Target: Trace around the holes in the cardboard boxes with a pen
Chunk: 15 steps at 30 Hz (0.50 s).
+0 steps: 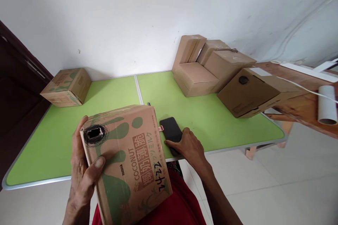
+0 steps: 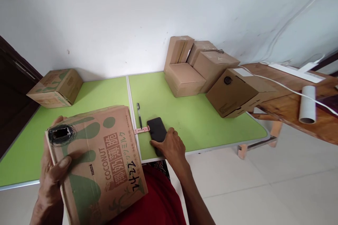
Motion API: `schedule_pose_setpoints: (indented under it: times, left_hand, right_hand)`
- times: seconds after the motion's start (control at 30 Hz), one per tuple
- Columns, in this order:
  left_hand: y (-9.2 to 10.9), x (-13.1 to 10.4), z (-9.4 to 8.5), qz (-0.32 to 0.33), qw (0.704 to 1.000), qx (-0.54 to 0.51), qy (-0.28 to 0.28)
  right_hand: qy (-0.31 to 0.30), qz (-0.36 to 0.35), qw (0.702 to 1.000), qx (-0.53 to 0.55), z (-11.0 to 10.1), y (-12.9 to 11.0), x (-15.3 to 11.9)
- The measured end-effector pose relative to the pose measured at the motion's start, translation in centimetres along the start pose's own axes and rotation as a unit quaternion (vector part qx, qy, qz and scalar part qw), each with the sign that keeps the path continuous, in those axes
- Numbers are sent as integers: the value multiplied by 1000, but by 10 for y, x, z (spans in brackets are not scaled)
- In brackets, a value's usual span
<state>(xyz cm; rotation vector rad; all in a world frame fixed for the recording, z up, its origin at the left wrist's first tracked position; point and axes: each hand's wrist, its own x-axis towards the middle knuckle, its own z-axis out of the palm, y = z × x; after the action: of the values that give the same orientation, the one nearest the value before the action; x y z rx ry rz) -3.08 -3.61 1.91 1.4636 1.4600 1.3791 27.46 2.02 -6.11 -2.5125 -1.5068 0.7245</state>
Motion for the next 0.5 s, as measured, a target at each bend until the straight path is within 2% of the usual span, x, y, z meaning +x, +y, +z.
schedule_pose_setpoints:
  times: [0.1,0.2,0.27,0.33,0.37,0.4,0.47,0.5]
  left_hand:
    - [-1,0,1,-25,998,-54,7]
    - [-7,1,1,2,998,-57,8]
    - [-10,1,2,8,998,-68,10]
    - [-12,1,3,13,997,-80,11]
    - [-12,2,4,17,996,-84,12]
    - [-11,2,5,20,996,-85,10]
    - [-9,3,7,24,996,-82,8]
    - [-8,3,8,26,997,-79,7]
  right_hand:
    - [-3,-12,999,49,0,11,-2]
    - [-15,-33,991,129,2,23,-4]
    - [-27,-47,981,188,4,34,-9]
    - [-57,-51,955,288,4,45,-16]
    - [-75,-38,927,366,3,51,-21]
    - [-92,-18,886,454,0,56,-26]
    - [-108,35,783,612,-9,60,-39]
    - [-101,56,741,662,-16,60,-46]
